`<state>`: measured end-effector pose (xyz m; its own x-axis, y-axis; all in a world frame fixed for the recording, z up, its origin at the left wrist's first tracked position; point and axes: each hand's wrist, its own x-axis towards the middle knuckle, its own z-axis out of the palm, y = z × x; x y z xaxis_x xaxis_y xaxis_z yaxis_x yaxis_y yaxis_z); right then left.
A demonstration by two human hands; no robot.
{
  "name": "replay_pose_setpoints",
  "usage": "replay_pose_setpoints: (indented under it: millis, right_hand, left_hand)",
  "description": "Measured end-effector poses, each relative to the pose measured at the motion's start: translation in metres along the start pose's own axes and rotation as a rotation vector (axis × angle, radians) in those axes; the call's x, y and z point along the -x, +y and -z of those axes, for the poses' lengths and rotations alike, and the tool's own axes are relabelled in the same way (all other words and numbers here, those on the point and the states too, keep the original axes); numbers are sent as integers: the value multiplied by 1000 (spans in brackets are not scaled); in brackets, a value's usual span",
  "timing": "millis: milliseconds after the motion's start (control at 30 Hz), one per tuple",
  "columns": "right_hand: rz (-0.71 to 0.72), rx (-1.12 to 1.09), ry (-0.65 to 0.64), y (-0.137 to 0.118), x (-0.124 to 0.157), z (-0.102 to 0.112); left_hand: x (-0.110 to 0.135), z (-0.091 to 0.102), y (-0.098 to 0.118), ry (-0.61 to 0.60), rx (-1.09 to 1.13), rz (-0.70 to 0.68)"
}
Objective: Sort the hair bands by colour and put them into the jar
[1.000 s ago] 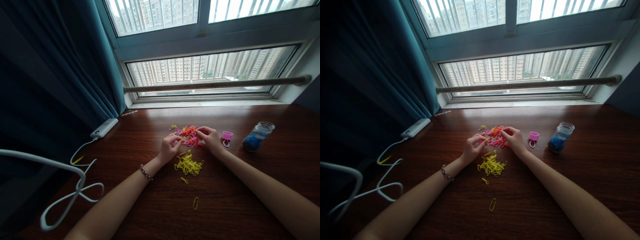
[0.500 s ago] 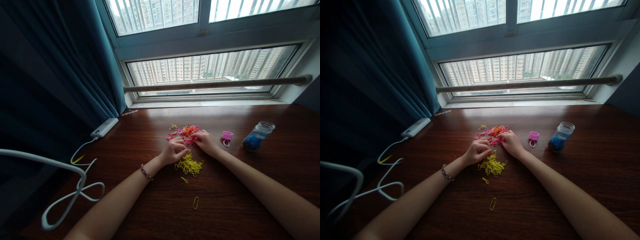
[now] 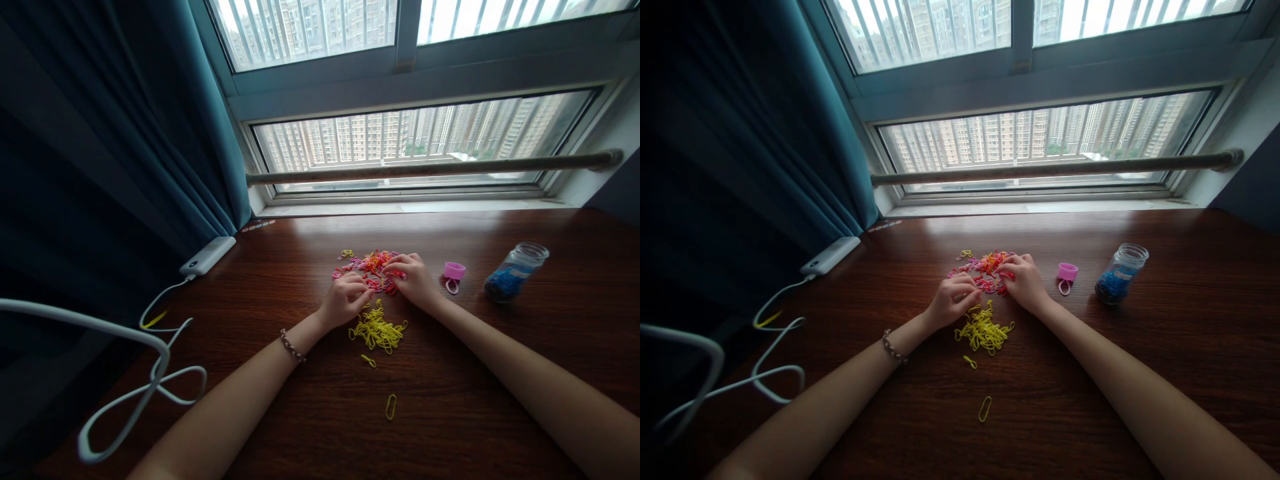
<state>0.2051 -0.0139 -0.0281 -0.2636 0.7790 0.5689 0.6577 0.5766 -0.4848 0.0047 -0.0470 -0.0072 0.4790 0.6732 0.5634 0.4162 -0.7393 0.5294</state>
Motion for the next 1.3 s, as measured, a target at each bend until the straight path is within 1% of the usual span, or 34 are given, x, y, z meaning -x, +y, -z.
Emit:
replay_pose_setpoints:
  millis: [100, 267, 400, 567, 667, 800, 933, 1033, 1100, 1233, 1300]
  right_hand:
    - [40, 58, -71, 1, 2, -5]
    - [35, 69, -103, 4, 3, -9]
    - [-13, 7, -72, 1, 0, -6]
    - [-137, -128, -3, -4, -2, 1]
    - [-176, -170, 22, -4, -2, 4]
    - [-199, -190, 52, -3, -3, 5]
    - [-213, -161, 56, 0, -4, 5]
    - [-180, -82, 63, 3, -3, 4]
    - [-122, -13, 46, 4, -2, 2]
    - [24, 101, -45, 1, 2, -2]
    - [68, 146, -93, -2, 3, -3]
  left_hand:
    - [0, 0, 1, 0, -7, 3]
    - [0, 0, -1, 17, -33, 5]
    - [0, -1, -2, 44, -49, 12]
    - [-1, 0, -2, 65, -42, 15]
    - [0, 0, -3, 67, -43, 17]
    - [1, -1, -3, 63, -50, 17]
    - [0, -1, -2, 65, -59, 17]
    - [0, -1, -2, 61, -64, 19]
    - [-1, -1, -2, 59, -68, 23]
    - [-1, -1, -2, 55, -77, 26]
    - [-1, -1, -2, 53, -80, 25]
